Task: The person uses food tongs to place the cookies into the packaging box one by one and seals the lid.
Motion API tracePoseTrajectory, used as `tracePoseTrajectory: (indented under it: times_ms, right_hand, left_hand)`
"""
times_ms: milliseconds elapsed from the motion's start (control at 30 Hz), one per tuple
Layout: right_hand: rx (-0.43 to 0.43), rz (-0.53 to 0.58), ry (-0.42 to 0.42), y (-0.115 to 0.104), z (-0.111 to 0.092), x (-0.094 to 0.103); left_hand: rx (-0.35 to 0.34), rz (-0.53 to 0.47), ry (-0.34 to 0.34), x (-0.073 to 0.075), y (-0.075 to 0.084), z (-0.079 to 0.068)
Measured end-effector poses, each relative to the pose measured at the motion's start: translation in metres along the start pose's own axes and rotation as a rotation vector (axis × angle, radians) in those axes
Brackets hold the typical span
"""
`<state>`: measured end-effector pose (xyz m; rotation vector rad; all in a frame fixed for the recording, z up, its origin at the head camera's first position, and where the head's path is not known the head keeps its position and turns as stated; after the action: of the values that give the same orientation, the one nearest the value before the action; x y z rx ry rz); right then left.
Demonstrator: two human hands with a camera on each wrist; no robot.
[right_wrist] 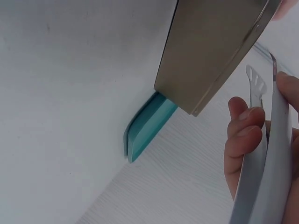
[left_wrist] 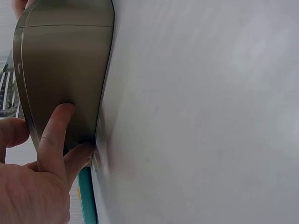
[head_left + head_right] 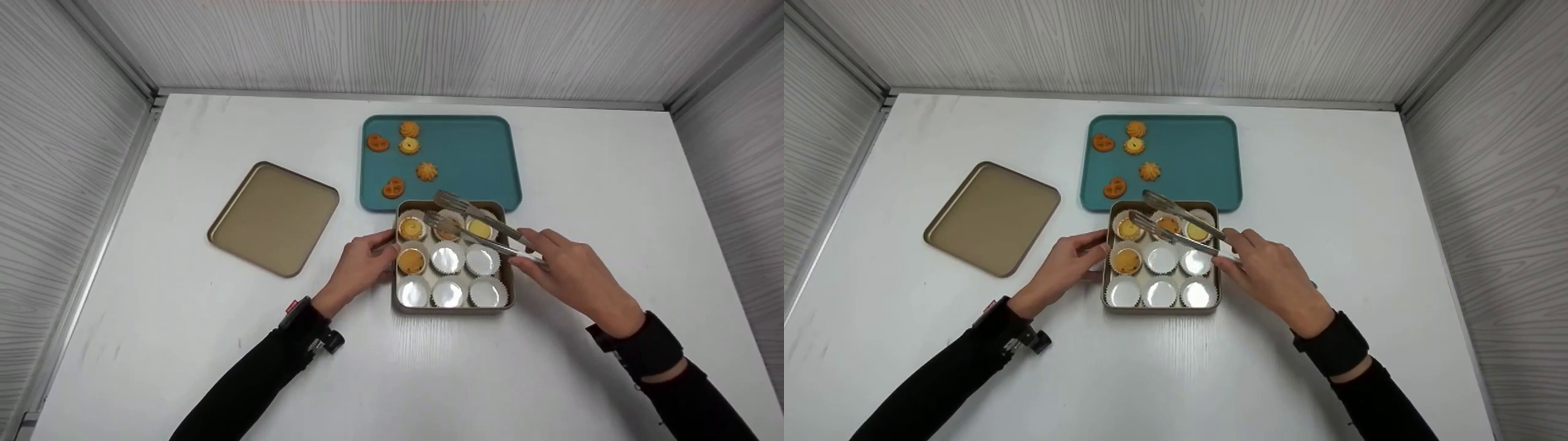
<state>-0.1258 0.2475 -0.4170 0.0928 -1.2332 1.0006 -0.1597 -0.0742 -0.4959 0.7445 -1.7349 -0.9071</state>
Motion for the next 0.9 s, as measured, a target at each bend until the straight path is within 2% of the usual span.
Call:
tracePoseTrajectory:
  times_ms: [200, 400, 500, 733, 900]
  right_hand:
    - [-0.029, -0.078, 0.058, 0.010, 0.017, 0.004]
    - [-0.079, -0.152, 0.073, 0.027, 0.043, 0.005]
    - [-0.129, -0.166, 0.033, 0.036, 0.057, 0.003]
    - [-0.309, -0.130, -0.150, 0.055, 0.082, -0.002]
    - [-0.344, -0.105, -0.210, 0.067, 0.092, -0.006]
  left_hand:
    - [-0.005, -0.016, -0.011, -0.002, 0.000, -0.001]
    - [-0.014, 0.002, 0.005, 0.001, 0.000, -0.001]
    - [-0.012, -0.009, 0.001, 0.000, -0.001, -0.001]
    - [-0.020, 0.017, 0.010, -0.001, -0.002, 0.001]
    - [-0.022, 0.032, 0.013, 0.000, -0.001, 0.001]
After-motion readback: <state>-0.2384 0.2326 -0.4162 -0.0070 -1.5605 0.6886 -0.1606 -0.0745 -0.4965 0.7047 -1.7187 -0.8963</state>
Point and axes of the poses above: each hand's wrist, its own z-axis towards the middle knuckle, its own x-axis out of the back of the hand, y = z × x, the point moved 5 cm from there along z, towards the middle knuckle, and after that the axes turned 13 degrees about z, right-handed, at the moved point
